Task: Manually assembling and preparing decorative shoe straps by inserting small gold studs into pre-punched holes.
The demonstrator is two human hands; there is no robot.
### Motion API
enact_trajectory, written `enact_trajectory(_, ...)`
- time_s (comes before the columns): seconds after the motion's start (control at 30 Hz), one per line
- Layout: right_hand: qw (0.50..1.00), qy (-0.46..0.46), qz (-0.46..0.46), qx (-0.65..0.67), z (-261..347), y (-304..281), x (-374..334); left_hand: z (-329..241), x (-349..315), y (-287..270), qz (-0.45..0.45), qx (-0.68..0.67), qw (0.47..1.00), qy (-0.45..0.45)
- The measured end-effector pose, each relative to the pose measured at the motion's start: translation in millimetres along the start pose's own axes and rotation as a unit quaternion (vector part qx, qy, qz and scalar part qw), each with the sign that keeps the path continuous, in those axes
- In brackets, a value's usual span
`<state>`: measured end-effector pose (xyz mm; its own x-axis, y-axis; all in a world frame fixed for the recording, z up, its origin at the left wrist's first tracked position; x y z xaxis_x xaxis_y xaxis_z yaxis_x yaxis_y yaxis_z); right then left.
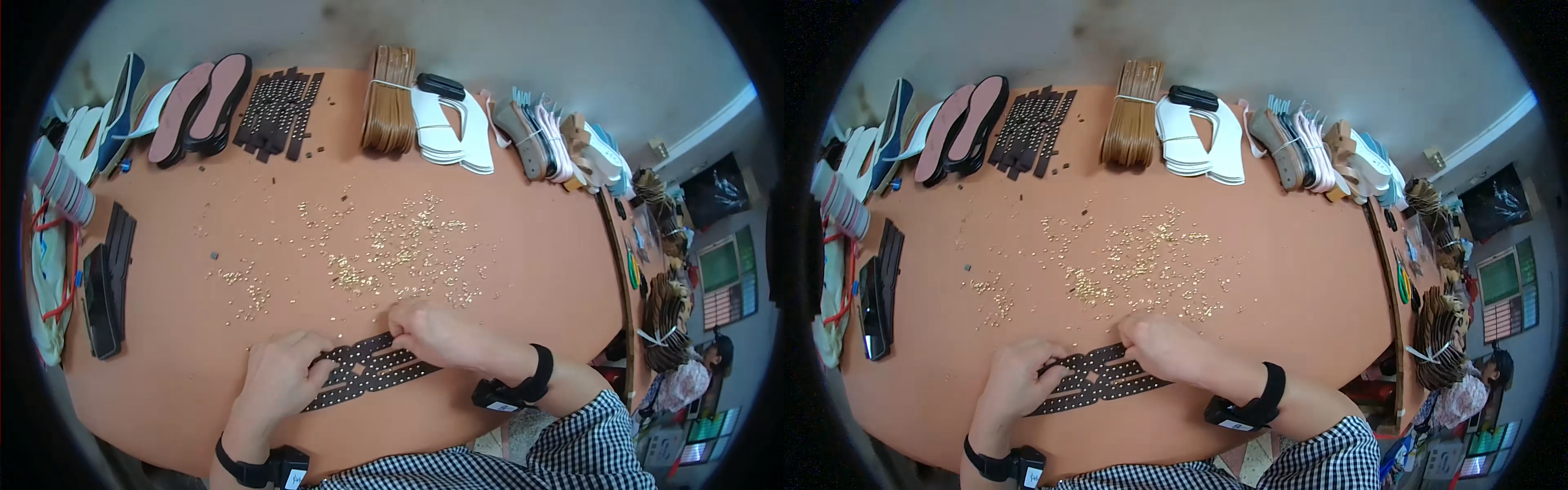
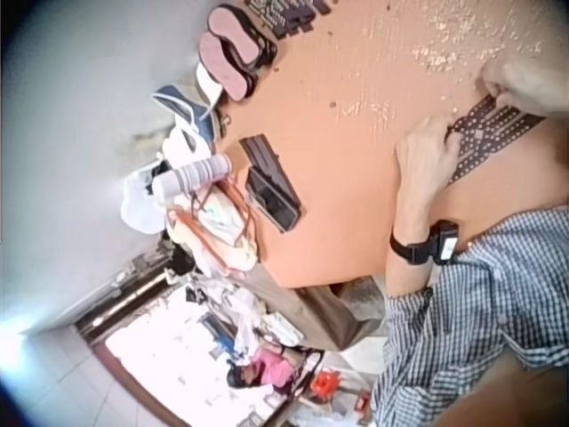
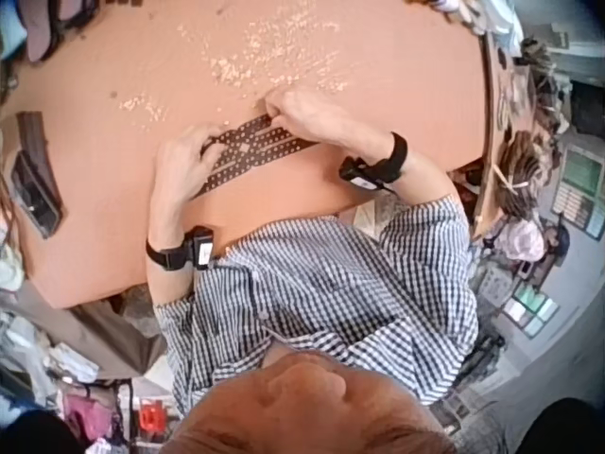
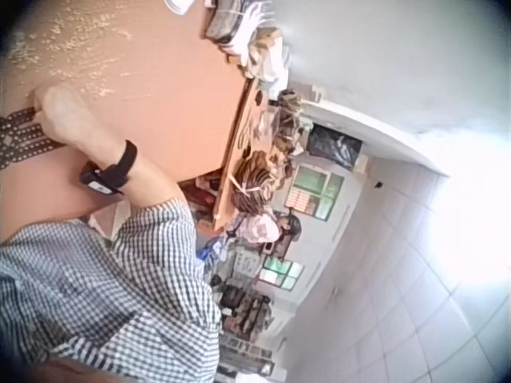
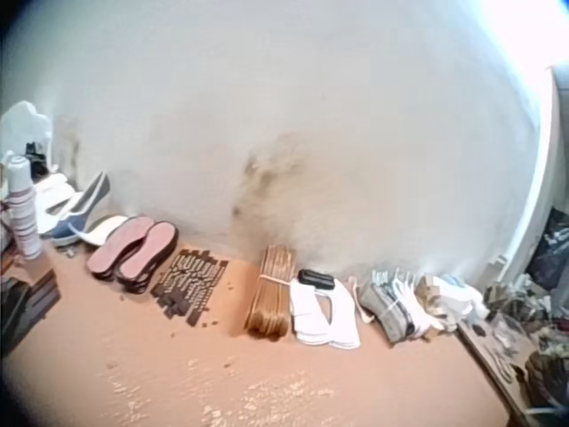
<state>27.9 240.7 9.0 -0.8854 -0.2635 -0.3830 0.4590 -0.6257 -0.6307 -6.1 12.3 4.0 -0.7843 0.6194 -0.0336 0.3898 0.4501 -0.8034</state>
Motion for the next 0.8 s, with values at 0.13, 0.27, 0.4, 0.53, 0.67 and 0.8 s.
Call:
enact_trajectory(0.13, 1.0, 0.016, 0.016, -0.011, 12, -6, 4, 1, -1, 0, -0.001, 0.006, 1.0, -0.011)
enact_trajectory(0.27, 0.997, -0.043, -0.058, -0.002, 1, 5, -5, 1, -1, 0, 0.007, -0.014, 1.0, -0.024)
enact_trajectory(0.4, 0.985, -0.037, -0.133, 0.101, -9, -2, -22, 0, -1, -2, 0.011, -0.009, 0.999, -0.033)
enact_trajectory(0.53, 0.952, 0.066, -0.292, 0.057, -52, -32, -23, 2, -1, -1, 0.008, -0.022, 0.999, -0.04)
enact_trajectory(0.67, 0.928, 0.02, -0.366, 0.06, -86, -63, -14, 3, -1, -1, 0.006, -0.044, 0.998, -0.039)
enact_trajectory(0.8, 0.939, 0.048, -0.331, 0.075, -87, -70, -6, -1, 0, -4, 0.006, -0.038, 0.999, -0.037)
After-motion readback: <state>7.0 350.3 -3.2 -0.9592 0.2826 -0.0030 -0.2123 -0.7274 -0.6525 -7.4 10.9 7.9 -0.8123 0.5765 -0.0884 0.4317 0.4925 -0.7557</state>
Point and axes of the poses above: each hand's wrist, its own x-axis towards the middle knuckle, its own y-axis out of the palm, z = x × y, the point moved 2 cm from there along x, towards the middle knuckle, and after that the axes turned 12 degrees about x, right-handed, at the moved point
